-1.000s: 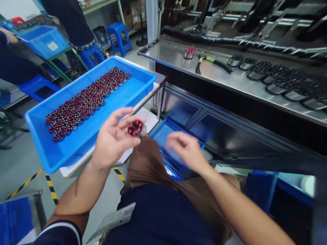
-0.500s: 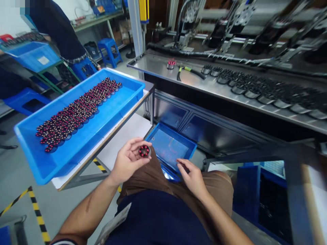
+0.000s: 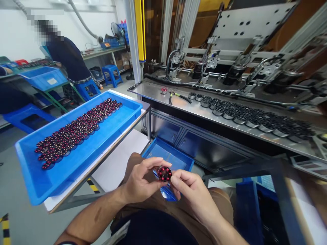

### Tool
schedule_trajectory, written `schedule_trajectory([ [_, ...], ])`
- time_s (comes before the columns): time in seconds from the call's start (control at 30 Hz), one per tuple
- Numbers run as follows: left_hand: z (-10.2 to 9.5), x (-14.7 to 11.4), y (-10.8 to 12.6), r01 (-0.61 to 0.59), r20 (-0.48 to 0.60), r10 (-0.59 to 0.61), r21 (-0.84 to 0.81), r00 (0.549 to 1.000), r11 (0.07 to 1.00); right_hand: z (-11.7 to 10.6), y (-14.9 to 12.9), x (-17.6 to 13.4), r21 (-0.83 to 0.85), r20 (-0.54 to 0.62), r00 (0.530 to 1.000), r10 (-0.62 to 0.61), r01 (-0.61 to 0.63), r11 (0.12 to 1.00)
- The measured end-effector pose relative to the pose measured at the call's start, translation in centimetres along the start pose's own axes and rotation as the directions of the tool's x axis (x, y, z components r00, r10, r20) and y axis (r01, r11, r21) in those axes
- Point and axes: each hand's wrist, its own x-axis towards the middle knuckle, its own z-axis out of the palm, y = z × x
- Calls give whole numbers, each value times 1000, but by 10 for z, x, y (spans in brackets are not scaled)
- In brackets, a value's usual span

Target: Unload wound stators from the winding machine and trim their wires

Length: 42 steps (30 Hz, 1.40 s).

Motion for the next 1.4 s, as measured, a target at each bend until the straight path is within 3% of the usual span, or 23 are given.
schedule_trajectory([
  [0.13, 3, 4, 0, 5, -14, -5, -6, 1000, 1000, 1, 2, -5, 30, -8, 1000, 30, -30, 999],
  [0.2, 6, 6, 0, 14, -17, -14, -6, 1000, 1000, -1, 3, -6, 139, -6, 999, 36, -35, 990],
  [0.3, 10, 8, 4, 59, -25, -60, -49, 998, 997, -12, 6, -5, 340, 175, 984, 40, -98, 935],
  [0.37, 12, 9, 7, 93, -29, -96, -92, 995, 991, -23, 12, -3, 358, 348, 937, 32, -165, 919],
  [0.43, 13, 11, 9, 99, -29, -103, -113, 994, 989, -29, 20, 0, 321, 418, 907, 45, -194, 927],
  [0.6, 17, 16, 8, 51, -10, -52, -96, 999, 994, -12, 38, -2, 420, 298, 949, 102, -226, 879],
  [0.8, 22, 15, 0, 60, 24, -58, -74, 998, 995, 11, 33, -13, 513, 202, 969, 143, -229, 828],
  [0.9, 23, 17, -1, 119, -6, -119, -68, 993, 991, 10, 32, -20, 459, 183, 968, 173, -240, 855],
  [1.03, 21, 22, 2, 182, -16, -188, -181, 982, 966, -3, 30, -22, 352, 234, 957, 169, -246, 903],
  [1.23, 22, 21, 6, 240, 139, -210, -255, 968, 937, -27, 1, -13, 153, 8, 999, -36, 35, 988],
  [1.4, 28, 18, 2, 273, 114, -249, -334, 962, 902, -17, -12, -15, 114, -58, 998, -2, 9, 993],
])
